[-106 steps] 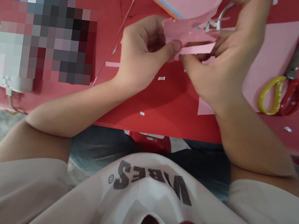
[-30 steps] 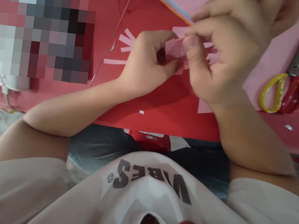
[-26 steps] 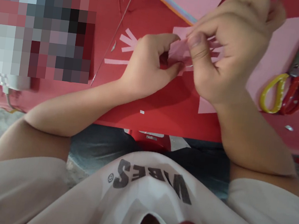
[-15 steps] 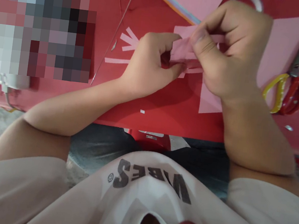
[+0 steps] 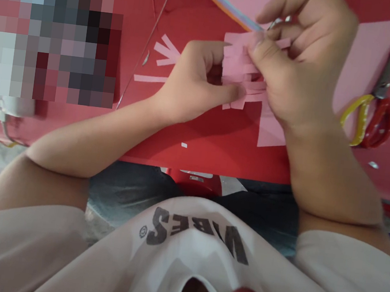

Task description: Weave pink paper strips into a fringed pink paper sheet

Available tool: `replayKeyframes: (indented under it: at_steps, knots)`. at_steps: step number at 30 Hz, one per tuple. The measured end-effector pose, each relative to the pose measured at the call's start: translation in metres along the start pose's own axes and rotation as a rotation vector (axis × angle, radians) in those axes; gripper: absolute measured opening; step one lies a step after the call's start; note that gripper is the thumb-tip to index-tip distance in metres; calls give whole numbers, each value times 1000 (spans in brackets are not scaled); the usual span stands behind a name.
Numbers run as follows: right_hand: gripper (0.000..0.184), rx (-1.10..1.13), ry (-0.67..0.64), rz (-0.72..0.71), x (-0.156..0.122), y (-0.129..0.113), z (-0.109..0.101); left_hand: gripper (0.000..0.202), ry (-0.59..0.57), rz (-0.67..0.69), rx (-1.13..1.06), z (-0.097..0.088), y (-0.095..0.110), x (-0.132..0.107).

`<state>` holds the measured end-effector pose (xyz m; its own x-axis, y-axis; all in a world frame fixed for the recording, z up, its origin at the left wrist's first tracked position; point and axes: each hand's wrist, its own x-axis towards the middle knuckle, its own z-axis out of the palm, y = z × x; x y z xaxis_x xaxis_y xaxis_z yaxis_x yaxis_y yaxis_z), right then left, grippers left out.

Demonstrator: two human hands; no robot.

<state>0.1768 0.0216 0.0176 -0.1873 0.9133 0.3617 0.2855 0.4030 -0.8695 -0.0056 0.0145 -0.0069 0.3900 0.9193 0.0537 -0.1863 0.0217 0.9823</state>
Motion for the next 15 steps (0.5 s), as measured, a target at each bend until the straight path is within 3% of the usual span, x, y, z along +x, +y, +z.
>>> replayKeyframes:
  at_steps: [5, 11, 15]
  knots:
    - [24, -175, 83, -84, -4, -3, 0, 26, -91, 39, -109, -1, -3, -1]
    - [23, -245, 93, -104, -6, -8, -2, 7, -38, 21, -164, 1, 1, -5]
    - [24, -226, 134, -135, -11, -9, 2, 18, -56, 31, -168, 3, -6, -3]
